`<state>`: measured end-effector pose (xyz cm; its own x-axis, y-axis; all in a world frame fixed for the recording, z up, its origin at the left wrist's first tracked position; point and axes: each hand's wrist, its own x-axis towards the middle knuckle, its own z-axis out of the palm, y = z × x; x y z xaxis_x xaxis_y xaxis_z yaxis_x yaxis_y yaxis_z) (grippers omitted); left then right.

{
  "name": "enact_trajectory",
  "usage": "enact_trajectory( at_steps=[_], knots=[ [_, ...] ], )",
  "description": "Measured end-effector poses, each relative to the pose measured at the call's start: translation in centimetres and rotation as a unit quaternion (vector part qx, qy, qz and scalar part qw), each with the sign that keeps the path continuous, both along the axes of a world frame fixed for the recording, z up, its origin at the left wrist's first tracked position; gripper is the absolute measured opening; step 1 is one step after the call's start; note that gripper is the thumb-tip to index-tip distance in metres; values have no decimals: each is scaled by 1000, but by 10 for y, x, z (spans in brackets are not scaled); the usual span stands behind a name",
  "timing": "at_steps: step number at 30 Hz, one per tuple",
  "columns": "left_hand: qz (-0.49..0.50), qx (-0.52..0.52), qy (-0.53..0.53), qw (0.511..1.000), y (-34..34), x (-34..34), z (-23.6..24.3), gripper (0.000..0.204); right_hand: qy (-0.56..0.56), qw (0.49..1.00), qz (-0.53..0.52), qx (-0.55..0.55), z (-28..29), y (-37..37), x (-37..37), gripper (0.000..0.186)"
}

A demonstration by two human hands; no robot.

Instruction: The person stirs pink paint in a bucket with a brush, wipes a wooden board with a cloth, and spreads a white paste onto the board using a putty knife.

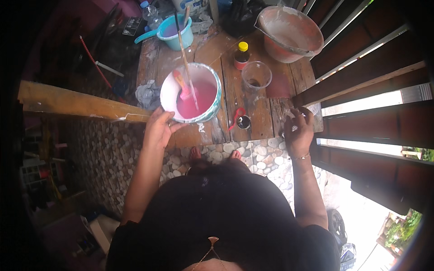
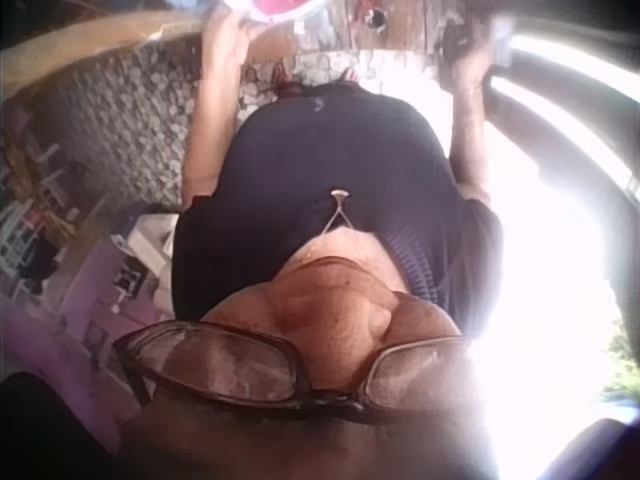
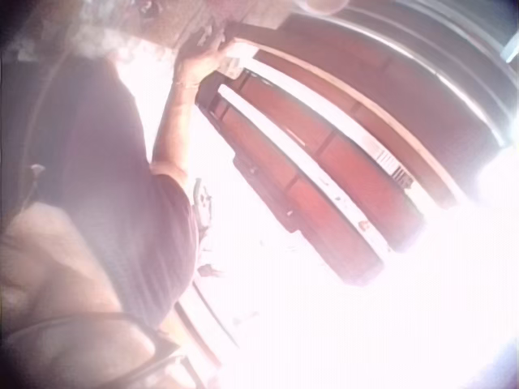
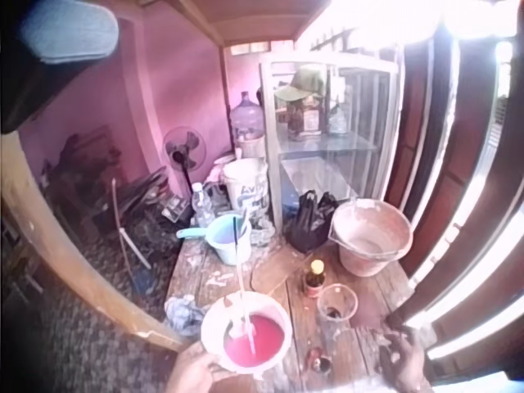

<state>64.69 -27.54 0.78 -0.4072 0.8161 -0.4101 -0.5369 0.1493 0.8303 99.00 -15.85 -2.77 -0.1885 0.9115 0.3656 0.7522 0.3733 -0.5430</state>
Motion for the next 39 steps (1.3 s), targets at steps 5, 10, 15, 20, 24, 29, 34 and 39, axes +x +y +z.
enact_trajectory(
  at_steps=[5, 10, 15, 20, 24, 29, 34, 39],
  knots=[
    [4, 23, -5, 1000, 46, -5, -4, 30, -64, 994, -85, 32, -18, -1, 42, 25],
    [6, 62, 13, 998, 89, -13, -12, 30, -188, 965, -182, 18, -50, 0, 68, 50],
    [-26, 63, 27, 997, 118, -29, -22, 31, -220, 926, -210, -222, -54, 6, 48, 70],
    [-40, 48, 14, 998, 106, -25, -21, 39, -195, 935, -172, -242, -72, 12, 47, 60],
    [-22, -9, 72, 997, 71, -16, -21, 50, -205, 935, -181, -227, -82, 23, 55, 48],
    [-184, 0, 219, 958, -4, -11, -7, 45, -204, 920, -231, -240, -72, 23, 61, 37],
    [-227, 48, 265, 936, -78, -37, 13, 31, -160, 964, -197, -81, -29, -45, 75, 32],
    [-199, -23, 242, 949, -137, -93, 11, 31, -49, 951, -9, -305, 54, -147, 0, 47]
  ],
)
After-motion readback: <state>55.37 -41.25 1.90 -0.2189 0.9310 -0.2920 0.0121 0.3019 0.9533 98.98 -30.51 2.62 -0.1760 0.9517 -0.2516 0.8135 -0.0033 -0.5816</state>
